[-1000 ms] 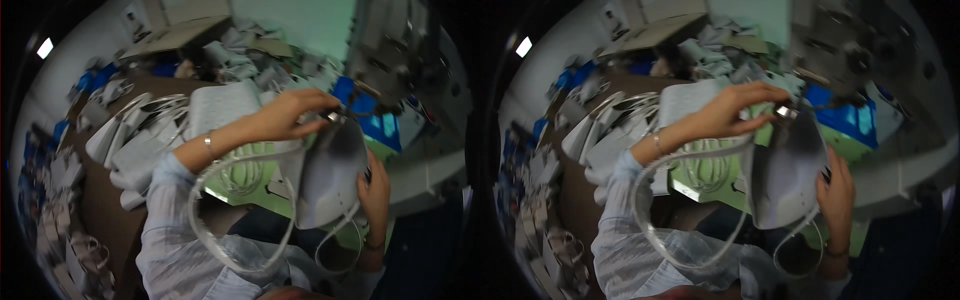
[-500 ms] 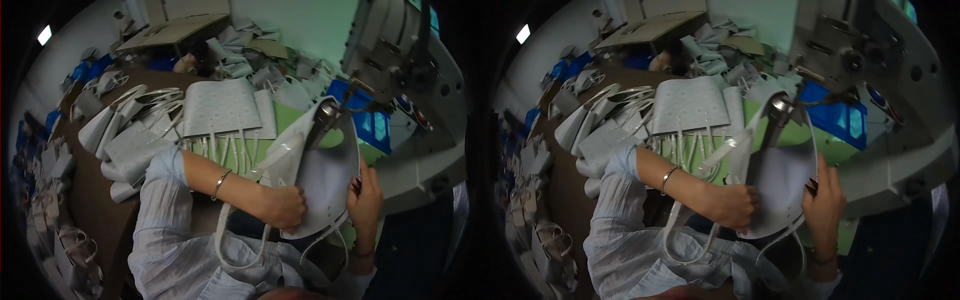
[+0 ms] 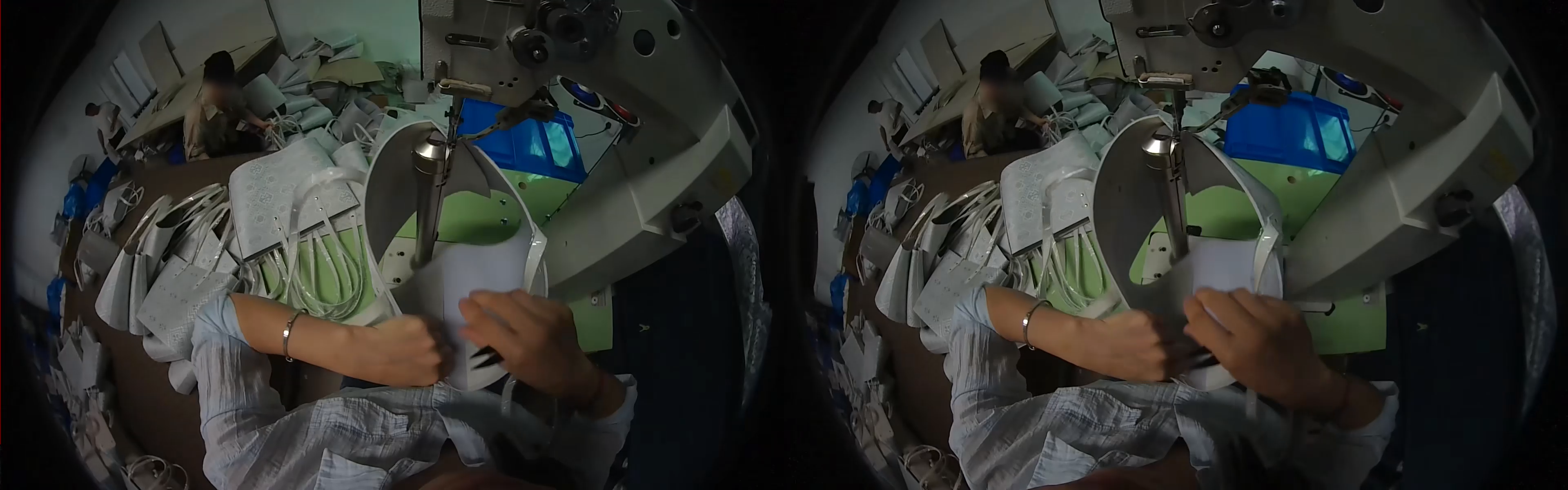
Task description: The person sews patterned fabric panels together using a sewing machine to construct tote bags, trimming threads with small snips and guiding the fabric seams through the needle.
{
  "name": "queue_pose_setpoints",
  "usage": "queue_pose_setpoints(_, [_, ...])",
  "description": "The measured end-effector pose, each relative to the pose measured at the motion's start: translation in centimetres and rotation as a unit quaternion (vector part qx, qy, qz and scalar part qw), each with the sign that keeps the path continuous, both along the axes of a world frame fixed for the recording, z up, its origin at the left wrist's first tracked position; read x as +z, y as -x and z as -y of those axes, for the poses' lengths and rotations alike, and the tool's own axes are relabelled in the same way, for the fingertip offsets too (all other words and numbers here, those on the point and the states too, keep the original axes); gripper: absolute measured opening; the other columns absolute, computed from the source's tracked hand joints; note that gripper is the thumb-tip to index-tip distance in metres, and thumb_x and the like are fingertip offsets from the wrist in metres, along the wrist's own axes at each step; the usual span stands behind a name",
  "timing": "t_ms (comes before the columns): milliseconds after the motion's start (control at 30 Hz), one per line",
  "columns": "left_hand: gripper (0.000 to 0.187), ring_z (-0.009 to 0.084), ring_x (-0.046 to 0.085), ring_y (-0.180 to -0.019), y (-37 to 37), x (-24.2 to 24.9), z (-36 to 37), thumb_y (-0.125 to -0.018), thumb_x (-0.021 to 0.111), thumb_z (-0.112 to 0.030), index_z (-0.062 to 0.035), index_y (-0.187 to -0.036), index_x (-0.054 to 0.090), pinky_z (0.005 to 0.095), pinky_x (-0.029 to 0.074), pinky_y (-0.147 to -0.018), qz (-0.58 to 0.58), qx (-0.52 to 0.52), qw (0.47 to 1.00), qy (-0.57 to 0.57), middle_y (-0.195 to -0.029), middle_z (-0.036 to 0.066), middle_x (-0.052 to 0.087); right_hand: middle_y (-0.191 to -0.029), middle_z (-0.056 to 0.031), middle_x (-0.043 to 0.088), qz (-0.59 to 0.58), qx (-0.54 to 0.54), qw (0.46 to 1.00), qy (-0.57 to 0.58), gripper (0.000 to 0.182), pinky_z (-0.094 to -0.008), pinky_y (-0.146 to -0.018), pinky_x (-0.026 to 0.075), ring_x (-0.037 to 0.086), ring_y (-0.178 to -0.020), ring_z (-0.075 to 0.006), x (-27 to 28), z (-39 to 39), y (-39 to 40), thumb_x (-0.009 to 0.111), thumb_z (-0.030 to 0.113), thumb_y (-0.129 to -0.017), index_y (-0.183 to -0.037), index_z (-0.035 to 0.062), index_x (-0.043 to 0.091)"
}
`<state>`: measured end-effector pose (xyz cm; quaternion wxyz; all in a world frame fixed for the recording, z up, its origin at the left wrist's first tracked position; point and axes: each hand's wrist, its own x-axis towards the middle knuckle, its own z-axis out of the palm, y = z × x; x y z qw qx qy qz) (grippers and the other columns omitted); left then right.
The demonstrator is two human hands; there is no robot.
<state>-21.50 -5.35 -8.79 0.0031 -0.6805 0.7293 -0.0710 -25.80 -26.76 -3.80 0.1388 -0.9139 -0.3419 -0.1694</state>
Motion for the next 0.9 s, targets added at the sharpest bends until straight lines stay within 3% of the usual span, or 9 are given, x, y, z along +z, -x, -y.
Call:
queue_pose_setpoints(133, [0.013,0.0136,0.059,-0.061,-3.2,5.1,-1.7,-0.070,0.066,-0.019,-0.0106,-0.067,0.056,0.0278,0.042,-0.051,-0.029,0.038,0.997,0.053,-0.062,0.000,0.055,-0.091,-0.0049,0.067,-0.135,0.048,0.989,0.021,0.036,-0.0308,-0.057,0.052,0.064,-0.070,-0.0198,2.9,1.7,1.2,0.080,0.033,-0.067,-0.089,0.0076,0.069])
queue_pose_setpoints(200, [0.021,0.0109,0.056,-0.058,-4.2,7.9,-2.9,-0.069,0.071,-0.021,-0.0113,-0.067,0.052,0.0273,0.038,-0.047,-0.026,0.051,0.992,0.109,-0.059,-0.002,0.049,-0.083,-0.0033,0.061,-0.030,0.017,0.999,-0.020,0.023,-0.0316,-0.052,0.046,0.058,-0.066,-0.0149,2.7,3.0,1.0,0.071,0.029,-0.078,-0.081,0.0072,0.063])
queue_pose_setpoints(300, [0.022,0.0145,0.051,-0.057,-4.9,10.4,-4.2,-0.075,0.071,-0.030,-0.0131,-0.069,0.058,0.0284,0.036,-0.053,0.014,0.133,0.983,0.129,-0.059,-0.003,0.046,-0.073,-0.0025,0.060,-0.007,-0.006,1.000,0.004,0.025,-0.0307,-0.050,0.044,0.057,-0.061,-0.0156,3.2,4.2,-0.6,0.075,0.029,-0.075,-0.077,0.0073,0.062])
queue_pose_setpoints(433, [0.030,0.0151,0.042,-0.057,-6.3,11.1,-4.5,-0.071,0.078,-0.038,-0.0120,-0.083,0.067,0.0299,0.032,-0.059,0.151,0.218,0.915,0.303,-0.062,-0.005,0.043,-0.060,-0.0017,0.055,0.071,-0.037,0.994,-0.080,0.024,-0.0299,-0.046,0.038,0.052,-0.054,-0.0153,3.3,4.5,-4.7,0.075,0.025,-0.077,-0.071,0.0069,0.062])
queue_pose_setpoints(533, [0.031,0.0143,0.045,-0.055,-7.2,11.9,-3.8,-0.074,0.077,-0.032,-0.0105,-0.094,0.070,0.0297,0.035,-0.057,0.084,0.253,0.894,0.360,-0.058,-0.003,0.044,-0.054,-0.0016,0.050,0.084,-0.042,0.971,-0.222,0.028,-0.0285,-0.044,0.031,0.044,-0.047,-0.0129,3.5,4.4,-7.5,0.074,0.023,-0.081,-0.065,0.0041,0.060])
queue_pose_setpoints(600, [0.029,0.0135,0.046,-0.055,-8.8,11.6,-3.2,-0.074,0.078,-0.028,-0.0089,-0.095,0.070,0.0298,0.035,-0.057,0.040,0.258,0.897,0.355,-0.063,-0.001,0.052,-0.053,-0.0015,0.047,-0.042,-0.127,0.949,-0.284,0.033,-0.0274,-0.045,0.026,0.037,-0.045,-0.0102,3.9,4.4,-9.1,0.072,0.023,-0.084,-0.062,0.0017,0.060])
queue_pose_setpoints(667, [0.016,0.0121,0.053,-0.054,-11.1,11.1,-2.7,-0.080,0.074,-0.018,-0.0065,-0.091,0.072,0.0270,0.039,-0.053,-0.035,0.236,0.903,0.357,-0.069,0.004,0.064,-0.051,-0.0011,0.043,-0.092,-0.146,0.946,-0.275,0.036,-0.0272,-0.046,0.025,0.035,-0.046,-0.0082,3.3,4.7,-11.0,0.071,0.028,-0.086,-0.064,0.0007,0.062])
queue_pose_setpoints(767, [0.014,0.0114,0.060,-0.056,-13.4,9.9,-2.2,-0.082,0.072,-0.018,-0.0050,-0.087,0.073,0.0249,0.043,-0.051,-0.162,0.285,0.887,0.326,-0.069,0.006,0.067,-0.049,0.0000,0.040,-0.131,-0.190,0.949,-0.215,0.042,-0.0282,-0.047,0.025,0.033,-0.047,-0.0079,2.5,5.0,-12.7,0.070,0.035,-0.085,-0.063,0.0011,0.060])
queue_pose_setpoints(900, [0.015,0.0101,0.063,-0.057,-14.5,10.3,-1.6,-0.085,0.069,-0.018,-0.0035,-0.086,0.073,0.0225,0.046,-0.051,-0.151,0.319,0.891,0.285,-0.067,0.006,0.067,-0.049,0.0007,0.038,-0.145,-0.186,0.942,-0.240,0.049,-0.0288,-0.047,0.024,0.032,-0.047,-0.0079,2.1,5.9,-14.1,0.070,0.039,-0.084,-0.058,0.0015,0.052])
